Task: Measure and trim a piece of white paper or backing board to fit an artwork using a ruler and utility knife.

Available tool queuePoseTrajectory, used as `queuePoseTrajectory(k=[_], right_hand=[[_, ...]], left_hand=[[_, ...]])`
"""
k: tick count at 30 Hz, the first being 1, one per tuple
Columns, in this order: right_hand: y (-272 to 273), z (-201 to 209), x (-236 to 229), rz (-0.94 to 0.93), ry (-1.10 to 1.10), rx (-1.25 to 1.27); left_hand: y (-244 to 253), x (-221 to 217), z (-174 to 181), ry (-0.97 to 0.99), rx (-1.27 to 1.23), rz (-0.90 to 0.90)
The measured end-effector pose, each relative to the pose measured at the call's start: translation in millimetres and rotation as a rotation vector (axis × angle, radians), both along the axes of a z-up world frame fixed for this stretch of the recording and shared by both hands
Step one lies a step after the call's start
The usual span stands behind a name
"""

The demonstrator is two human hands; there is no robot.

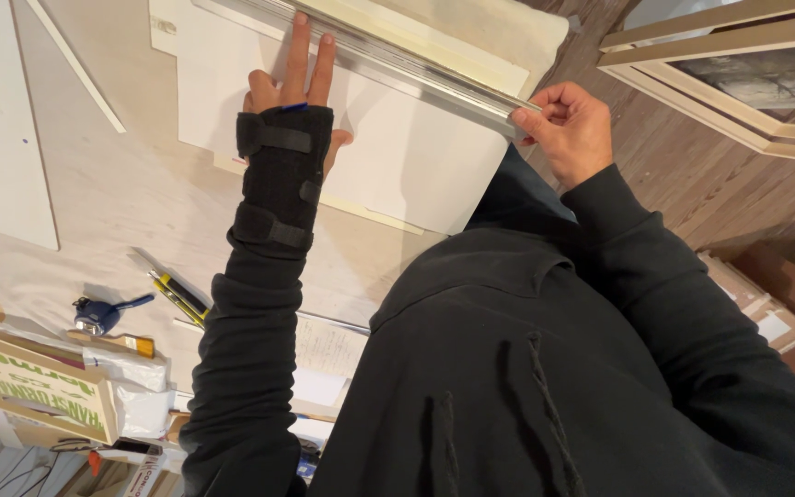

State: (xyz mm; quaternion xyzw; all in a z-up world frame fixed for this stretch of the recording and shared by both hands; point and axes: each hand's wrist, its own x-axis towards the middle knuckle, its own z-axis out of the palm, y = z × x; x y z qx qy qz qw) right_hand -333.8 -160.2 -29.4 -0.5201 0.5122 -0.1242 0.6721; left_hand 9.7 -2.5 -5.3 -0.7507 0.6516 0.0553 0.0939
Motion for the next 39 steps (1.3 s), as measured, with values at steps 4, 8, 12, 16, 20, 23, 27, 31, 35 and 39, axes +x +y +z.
queuePoseTrajectory(k=[4,8,12,16,20,23,27,31,35,39], right_hand=[[0,1,1,0.0,0.008,0.003],[-1,-3,-1,0.003,-0.004,0.0],[-1,1,0,0.015,0.007,-0.008],[-1,2,1,0.018,0.013,-0.013],[-2,2,1,0.02,0.014,0.004],[-3,-7,-7,0.035,-0.022,-0.012],[-7,-20,-41,0.067,-0.073,-0.08],[-18,-24,-71,-0.032,-0.035,-0.15],[-20,-12,-96,-0.018,-0.095,-0.164],[-12,10,-122,-0.014,0.022,-0.241]], left_hand=[[1,-1,-2,0.023,-0.006,0.007],[1,-1,-4,0.018,0.0,0.011],[-1,-2,1,0.025,0.03,0.022],[0,0,0,0.026,0.024,0.011],[-6,-3,8,0.004,0.035,0.016],[0,-4,12,0.051,-0.018,0.022],[-3,-11,22,0.069,-0.097,0.064],[-5,-13,8,0.141,-0.387,0.084],[-3,-13,16,0.305,-0.058,0.404],[163,44,-20,0.607,-0.792,0.608]])
